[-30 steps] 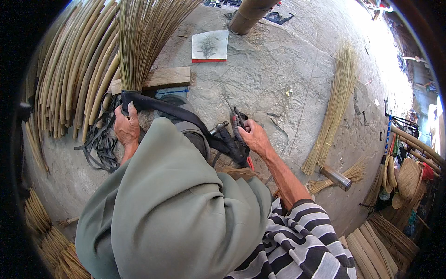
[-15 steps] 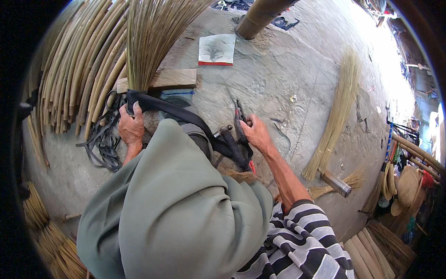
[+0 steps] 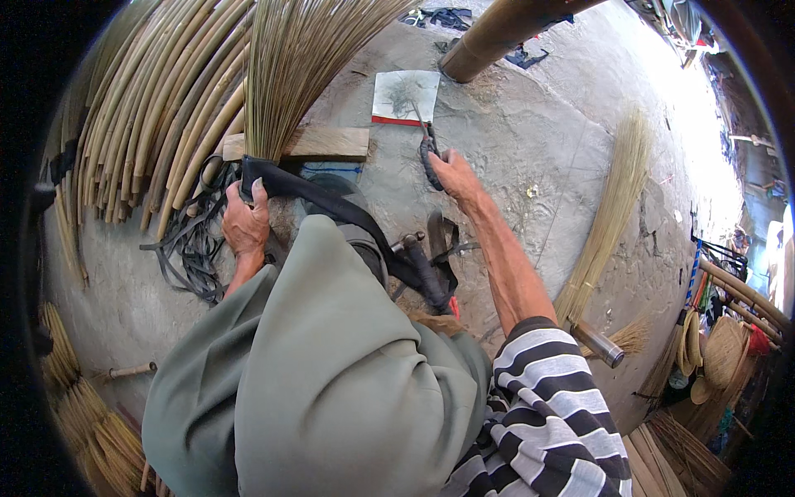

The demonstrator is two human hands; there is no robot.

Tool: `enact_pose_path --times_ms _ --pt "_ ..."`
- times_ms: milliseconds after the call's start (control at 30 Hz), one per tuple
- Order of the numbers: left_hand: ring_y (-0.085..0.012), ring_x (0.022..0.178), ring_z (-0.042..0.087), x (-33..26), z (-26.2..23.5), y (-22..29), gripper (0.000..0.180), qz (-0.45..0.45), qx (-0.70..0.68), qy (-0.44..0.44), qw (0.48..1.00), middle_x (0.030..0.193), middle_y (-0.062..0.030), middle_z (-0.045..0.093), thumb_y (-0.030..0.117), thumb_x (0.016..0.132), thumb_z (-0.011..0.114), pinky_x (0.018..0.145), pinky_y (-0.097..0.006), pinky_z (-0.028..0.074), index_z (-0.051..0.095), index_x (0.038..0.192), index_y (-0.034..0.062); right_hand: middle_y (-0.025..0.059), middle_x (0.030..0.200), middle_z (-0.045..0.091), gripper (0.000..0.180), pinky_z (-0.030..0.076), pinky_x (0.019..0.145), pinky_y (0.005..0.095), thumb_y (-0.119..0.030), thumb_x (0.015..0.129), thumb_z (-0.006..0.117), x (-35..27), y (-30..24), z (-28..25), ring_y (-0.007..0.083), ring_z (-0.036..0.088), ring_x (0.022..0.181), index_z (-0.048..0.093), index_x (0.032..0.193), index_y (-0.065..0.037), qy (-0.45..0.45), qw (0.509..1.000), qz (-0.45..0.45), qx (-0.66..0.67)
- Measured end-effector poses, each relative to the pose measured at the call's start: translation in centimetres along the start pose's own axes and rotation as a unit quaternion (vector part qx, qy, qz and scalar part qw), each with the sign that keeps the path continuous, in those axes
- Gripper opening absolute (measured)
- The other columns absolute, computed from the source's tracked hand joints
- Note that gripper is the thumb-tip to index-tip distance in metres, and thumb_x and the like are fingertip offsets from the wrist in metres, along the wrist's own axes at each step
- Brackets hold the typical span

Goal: The person sits on the floor and wraps a black strap around the base of a broom made of straw-like bristles. They repeatedly pull the strap tight, adjust its position, and use pliers to cut the strap, continuing to secure the bristles to the handle.

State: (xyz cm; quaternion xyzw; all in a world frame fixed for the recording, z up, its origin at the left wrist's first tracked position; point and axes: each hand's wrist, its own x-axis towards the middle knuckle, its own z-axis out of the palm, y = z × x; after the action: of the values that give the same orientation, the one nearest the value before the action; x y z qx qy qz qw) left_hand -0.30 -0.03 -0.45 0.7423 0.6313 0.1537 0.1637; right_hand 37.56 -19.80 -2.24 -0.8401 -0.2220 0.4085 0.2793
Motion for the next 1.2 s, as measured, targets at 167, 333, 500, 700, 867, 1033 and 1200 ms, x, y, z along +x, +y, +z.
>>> enact_pose_path --times_ms 167,333,500,700,867,1033,1200 --pt "-0.0553 0.103 0.074 -0.1 0.2 0.1 0.068 0.019 -0.021 0.014 1.0 0.11 -0.0304 0.079 0.067 0.106 0.06 0.088 -0.064 0.056 0.065 0.141 0.0086 0.0164 0.097 0.072 0.062 0.052 0.08 0.0426 -0.052 0.103 0.069 -3.4 2.4 -1.3 0.0231 0.064 0.092 0.069 0.115 0.009 0.025 0.999 0.003 0.031" --pt "-0.0538 0.106 0.073 -0.2 0.2 -0.1 0.067 0.011 -0.032 0.001 0.999 0.113 -0.0289 0.078 0.068 0.108 0.058 0.09 -0.061 0.056 0.066 0.141 0.0099 0.0232 0.091 0.074 0.063 0.055 0.081 0.0471 -0.053 0.1 0.071 -8.7 6.7 -1.7 0.0285 0.07 0.089 0.071 0.111 0.009 -0.012 0.995 0.026 -0.095" --pt "-0.0549 0.106 0.073 0.0 0.4 -0.4 0.068 0.006 -0.012 -0.004 1.0 0.112 -0.029 0.078 0.069 0.108 0.057 0.09 -0.062 0.055 0.065 0.141 0.0097 0.0279 0.097 0.076 0.062 0.057 0.086 0.0489 -0.053 0.1 0.072 -12.5 9.1 -0.2 0.036 0.075 0.096 0.071 0.112 0.009 -0.034 0.988 0.041 -0.143" --pt "-0.0562 0.103 0.074 0.0 0.4 -0.4 0.071 0.023 -0.015 0.004 1.0 0.11 -0.0318 0.078 0.067 0.106 0.06 0.088 -0.064 0.056 0.063 0.143 0.0061 0.0253 0.096 0.076 0.06 0.056 0.083 0.0477 -0.05 0.101 0.072 -12.7 9.4 0.9 0.0345 0.074 0.092 0.071 0.114 0.009 -0.037 0.992 0.045 -0.116" --pt "-0.0545 0.105 0.073 -0.1 0.3 -0.2 0.068 0.02 -0.031 0.007 0.999 0.11 -0.0295 0.078 0.068 0.107 0.058 0.089 -0.062 0.056 0.066 0.141 0.0097 0.0231 0.094 0.075 0.058 0.056 0.079 0.0458 -0.049 0.101 0.074 -12.2 9.9 1.2 0.0301 0.072 0.089 0.071 0.112 0.008 -0.025 0.994 0.043 -0.099" --pt "-0.0536 0.106 0.073 -0.1 0.2 -0.1 0.068 0.007 -0.03 -0.003 1.0 0.111 -0.029 0.078 0.069 0.107 0.057 0.09 -0.061 0.055 0.067 0.14 0.011 0.0215 0.094 0.076 0.057 0.056 0.078 0.0436 -0.048 0.101 0.075 -12.5 10.3 1.7 0.0276 0.072 0.089 0.072 0.113 0.008 -0.015 0.996 0.048 -0.068" --pt "-0.0545 0.106 0.073 -0.1 0.2 -0.2 0.068 0.014 -0.021 0.005 1.0 0.112 -0.0302 0.078 0.069 0.107 0.058 0.091 -0.061 0.055 0.066 0.141 0.0108 0.0196 0.094 0.076 0.056 0.056 0.079 0.0421 -0.047 0.101 0.075 -12.2 9.8 2.4 0.0264 0.071 0.088 0.073 0.115 0.007 0.0 0.996 0.052 -0.067"
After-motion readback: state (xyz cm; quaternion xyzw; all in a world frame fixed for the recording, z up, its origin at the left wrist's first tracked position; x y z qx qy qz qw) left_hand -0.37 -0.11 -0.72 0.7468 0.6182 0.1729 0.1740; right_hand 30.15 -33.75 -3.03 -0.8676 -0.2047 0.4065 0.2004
